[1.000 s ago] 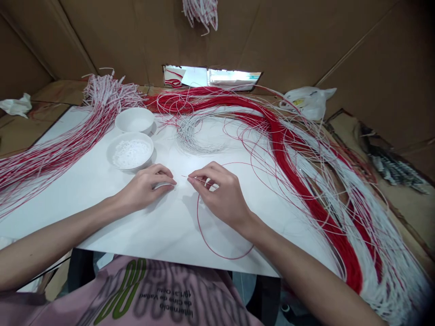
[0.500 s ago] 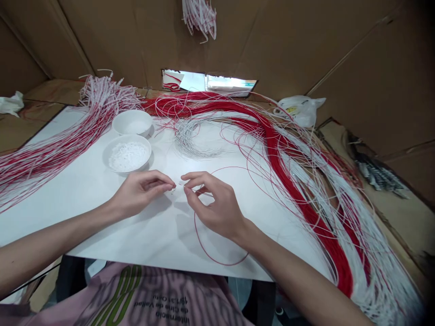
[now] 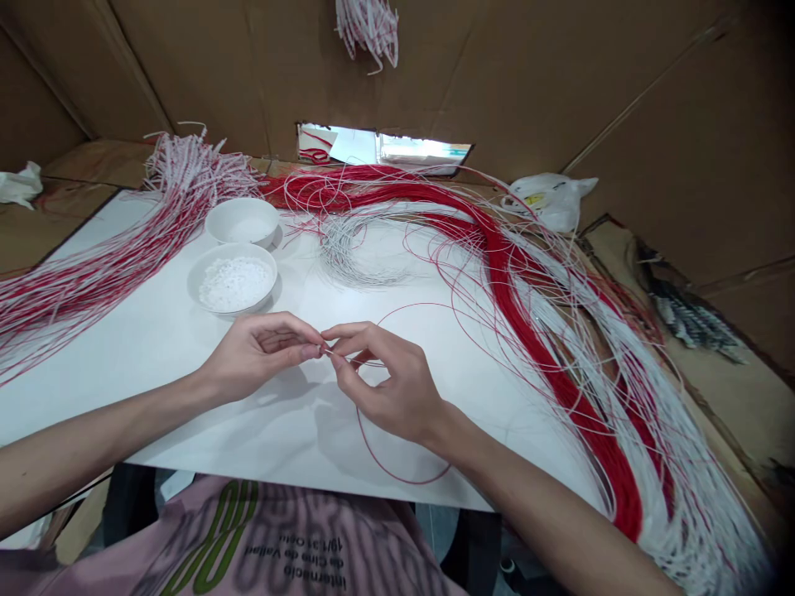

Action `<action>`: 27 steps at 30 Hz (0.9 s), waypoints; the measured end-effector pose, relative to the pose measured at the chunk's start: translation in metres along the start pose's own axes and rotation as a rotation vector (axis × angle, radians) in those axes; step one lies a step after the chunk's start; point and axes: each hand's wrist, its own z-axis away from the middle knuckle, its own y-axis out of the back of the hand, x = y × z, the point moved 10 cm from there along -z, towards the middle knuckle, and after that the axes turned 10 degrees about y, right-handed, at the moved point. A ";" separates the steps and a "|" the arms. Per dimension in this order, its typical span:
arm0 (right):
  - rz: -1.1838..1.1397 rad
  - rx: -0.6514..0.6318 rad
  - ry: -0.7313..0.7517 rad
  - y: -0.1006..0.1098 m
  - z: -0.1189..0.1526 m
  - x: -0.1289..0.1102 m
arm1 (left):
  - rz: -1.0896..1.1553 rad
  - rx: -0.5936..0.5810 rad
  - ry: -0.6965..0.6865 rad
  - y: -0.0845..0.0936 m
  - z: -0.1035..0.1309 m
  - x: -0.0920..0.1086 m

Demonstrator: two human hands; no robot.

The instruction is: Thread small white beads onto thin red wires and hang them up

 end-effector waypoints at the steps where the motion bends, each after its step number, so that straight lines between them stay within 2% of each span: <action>1: -0.002 -0.002 0.000 0.000 0.000 0.000 | 0.009 -0.002 0.003 0.000 0.000 0.000; 19: 0.006 0.006 0.053 0.000 0.001 -0.003 | 0.043 -0.025 0.007 -0.005 0.001 0.002; 27: 0.059 0.011 0.125 0.001 0.002 -0.010 | -0.051 -0.015 0.009 -0.004 0.003 0.000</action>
